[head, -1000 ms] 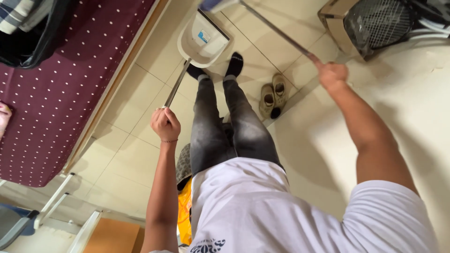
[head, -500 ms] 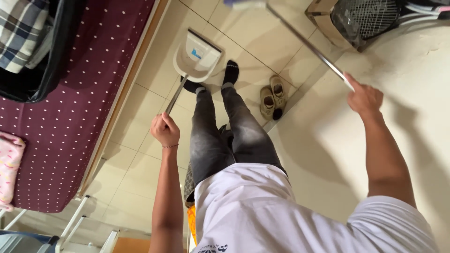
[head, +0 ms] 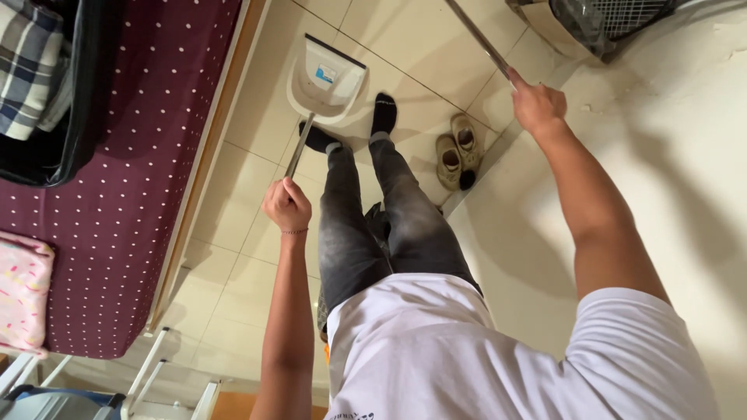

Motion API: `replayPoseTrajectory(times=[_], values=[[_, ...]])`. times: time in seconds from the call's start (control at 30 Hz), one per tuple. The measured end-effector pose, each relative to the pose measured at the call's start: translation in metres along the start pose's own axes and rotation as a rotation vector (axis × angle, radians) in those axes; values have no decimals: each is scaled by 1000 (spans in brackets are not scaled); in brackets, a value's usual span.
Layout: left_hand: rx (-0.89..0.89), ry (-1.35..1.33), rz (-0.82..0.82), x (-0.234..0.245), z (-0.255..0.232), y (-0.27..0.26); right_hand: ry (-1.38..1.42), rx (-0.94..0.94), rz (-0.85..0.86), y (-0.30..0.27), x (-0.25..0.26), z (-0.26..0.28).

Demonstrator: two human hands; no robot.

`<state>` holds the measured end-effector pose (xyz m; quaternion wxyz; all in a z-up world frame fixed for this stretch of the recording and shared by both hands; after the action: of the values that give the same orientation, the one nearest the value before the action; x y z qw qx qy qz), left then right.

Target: Sweep the floor of a standard room using a broom and dustpan.

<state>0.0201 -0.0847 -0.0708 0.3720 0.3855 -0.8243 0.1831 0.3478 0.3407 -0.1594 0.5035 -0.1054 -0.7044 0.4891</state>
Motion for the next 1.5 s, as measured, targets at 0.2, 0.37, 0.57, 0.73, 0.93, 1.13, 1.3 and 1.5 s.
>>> replayPoseTrajectory(times=[0.2, 0.37, 0.57, 0.73, 0.93, 1.13, 1.3, 1.5], values=[[51, -22, 30, 3, 7, 1, -124, -153, 213, -75, -35, -73], [21, 14, 13, -3, 7, 3, -122, -217, 274, -125, -66, -134], [-45, 22, 74, -2, -11, 19, -49, -246, 126, -177, -51, -146], [-323, 68, 156, -11, -26, 61, 109, -228, -93, -149, -81, -137], [-557, 56, 316, -38, -72, 147, 335, -288, -182, -62, -96, -66], [-755, -15, 602, -71, -99, 215, 426, -364, -164, -75, -181, 5], [-943, -47, 764, -75, -131, 250, 577, -426, 11, -148, -187, 98], [-964, -131, 787, -99, -138, 287, 825, -517, -158, -207, -191, 185]])
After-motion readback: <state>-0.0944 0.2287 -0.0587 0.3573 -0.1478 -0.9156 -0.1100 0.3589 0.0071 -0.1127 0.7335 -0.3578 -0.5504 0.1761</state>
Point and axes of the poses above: each hand's wrist, its own y-axis towards the middle knuckle, its own x-axis out of the back of the hand, z = x × y, the point moved 1 cm from there along y, towards the middle knuckle, and after that the axes turned 7 degrees about z, right-handed, at the moved point
